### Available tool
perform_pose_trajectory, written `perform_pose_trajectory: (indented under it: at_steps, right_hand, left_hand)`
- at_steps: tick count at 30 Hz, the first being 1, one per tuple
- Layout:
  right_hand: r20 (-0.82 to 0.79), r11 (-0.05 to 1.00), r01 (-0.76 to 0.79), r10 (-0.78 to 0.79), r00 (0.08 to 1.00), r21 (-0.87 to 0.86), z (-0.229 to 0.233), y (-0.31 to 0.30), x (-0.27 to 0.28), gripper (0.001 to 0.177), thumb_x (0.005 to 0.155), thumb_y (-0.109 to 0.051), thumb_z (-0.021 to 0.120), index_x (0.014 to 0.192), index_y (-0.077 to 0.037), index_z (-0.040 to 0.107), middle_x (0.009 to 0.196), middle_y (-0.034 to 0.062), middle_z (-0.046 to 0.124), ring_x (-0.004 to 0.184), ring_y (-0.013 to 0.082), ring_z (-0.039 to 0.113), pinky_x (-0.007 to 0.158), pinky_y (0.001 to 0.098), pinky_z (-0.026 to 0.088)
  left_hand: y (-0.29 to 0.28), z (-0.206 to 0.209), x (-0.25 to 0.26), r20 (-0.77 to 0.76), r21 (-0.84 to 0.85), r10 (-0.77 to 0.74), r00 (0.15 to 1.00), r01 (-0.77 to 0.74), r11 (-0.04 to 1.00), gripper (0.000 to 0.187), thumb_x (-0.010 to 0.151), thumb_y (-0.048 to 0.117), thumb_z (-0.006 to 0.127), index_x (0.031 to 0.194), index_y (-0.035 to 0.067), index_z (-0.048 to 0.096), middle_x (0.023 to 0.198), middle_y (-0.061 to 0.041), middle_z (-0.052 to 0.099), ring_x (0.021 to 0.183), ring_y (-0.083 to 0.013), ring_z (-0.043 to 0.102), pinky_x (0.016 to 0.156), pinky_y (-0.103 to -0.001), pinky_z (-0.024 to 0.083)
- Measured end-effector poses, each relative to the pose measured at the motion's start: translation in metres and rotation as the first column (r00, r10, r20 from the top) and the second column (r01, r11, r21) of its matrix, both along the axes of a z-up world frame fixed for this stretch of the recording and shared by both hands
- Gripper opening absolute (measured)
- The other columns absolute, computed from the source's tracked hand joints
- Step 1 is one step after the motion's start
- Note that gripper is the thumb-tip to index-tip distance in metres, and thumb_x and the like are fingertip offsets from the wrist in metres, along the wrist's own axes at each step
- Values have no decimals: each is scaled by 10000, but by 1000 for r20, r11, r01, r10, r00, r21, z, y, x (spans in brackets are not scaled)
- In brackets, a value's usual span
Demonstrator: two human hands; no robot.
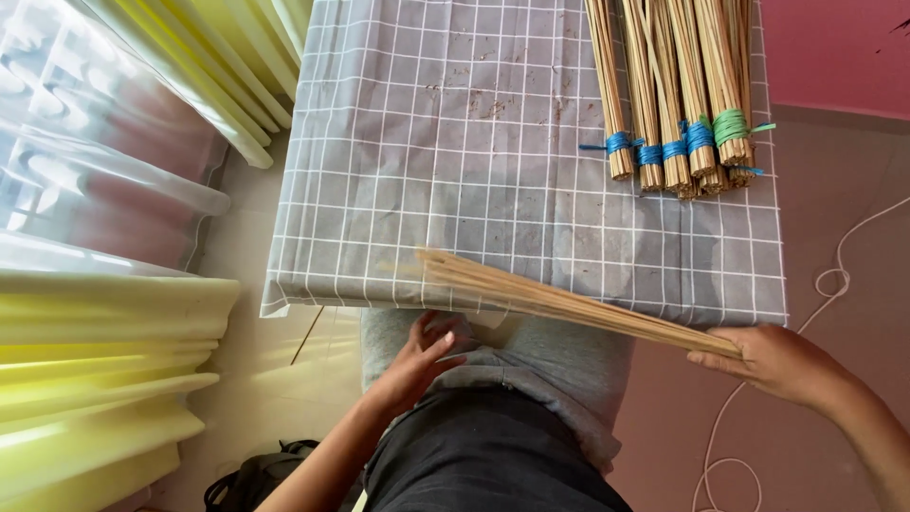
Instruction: Tying bundles of thin wooden sticks together using blue plastic string on a checkered table.
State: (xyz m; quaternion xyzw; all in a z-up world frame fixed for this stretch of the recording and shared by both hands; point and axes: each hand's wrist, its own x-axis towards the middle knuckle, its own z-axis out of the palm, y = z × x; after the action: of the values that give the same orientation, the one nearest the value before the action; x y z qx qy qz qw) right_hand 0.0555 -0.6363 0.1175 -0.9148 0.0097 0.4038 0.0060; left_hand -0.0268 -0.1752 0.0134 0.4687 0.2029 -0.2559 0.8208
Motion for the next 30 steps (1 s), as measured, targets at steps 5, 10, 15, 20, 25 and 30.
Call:
perform_pose_trajectory:
  at_steps: [5, 10, 15, 20, 25, 30]
  right_hand:
    - [80, 994, 94, -90, 993, -48, 11, -18, 21, 434, 877, -637, 593, 1141, -383, 824, 644, 38, 644, 621, 181, 647, 636, 266, 447]
    - [39, 971, 230, -232, 972, 61, 14, -19, 10, 481, 841, -543, 704, 1273, -366, 822, 831, -44, 847, 790, 121, 751, 768, 214, 505]
    - [-2, 990, 132, -132, 991, -51, 9, -23, 6, 384, 864, -626, 656, 1007, -354, 885, 700, -40, 694, 681, 106, 676, 683, 209, 475]
    - [106, 972, 235, -232, 967, -9, 8, -47, 30, 504, 876, -642, 573, 1145, -331, 865, 643, 56, 679, 583, 183, 665, 613, 271, 434]
    - [61, 963, 241, -249, 967, 119, 10, -33, 27, 503, 877, -533, 623, 1300, -340, 812, 972, -91, 904, 854, 98, 780, 788, 201, 491]
    - [5, 990, 140, -140, 990, 20, 22, 8, 28, 428, 867, -614, 655, 895, -254, 884, 668, -6, 657, 626, 134, 609, 625, 239, 407]
  left_hand:
    - [-21, -14, 18, 33, -249, 328, 944, -310, 918, 302, 901, 218, 725, 1085, 133, 502, 1189, -71, 614, 1208, -310, 635, 1076, -587, 517]
    - [-28, -1, 14, -12, -171, 434, 901, -430, 887, 260, 928, 201, 724, 818, 119, 504, 808, -22, 579, 905, -225, 684, 1050, -507, 586]
    - [-27, 6, 4, -129, -49, 488, 863, -497, 866, 307, 915, 222, 739, 797, 115, 477, 810, -54, 580, 832, -259, 703, 928, -472, 647]
    - [-27, 0, 1, -109, -87, 502, 858, -511, 855, 340, 926, 194, 730, 770, 147, 432, 728, -37, 555, 748, -245, 703, 915, -476, 645]
    - [-27, 2, 0, -123, -112, 513, 850, -525, 843, 307, 925, 162, 735, 780, 149, 464, 707, -42, 583, 742, -251, 715, 896, -470, 647]
    - [-25, 4, -1, -109, -112, 488, 866, -498, 860, 316, 923, 179, 736, 769, 135, 464, 747, -70, 606, 794, -287, 738, 890, -464, 654]
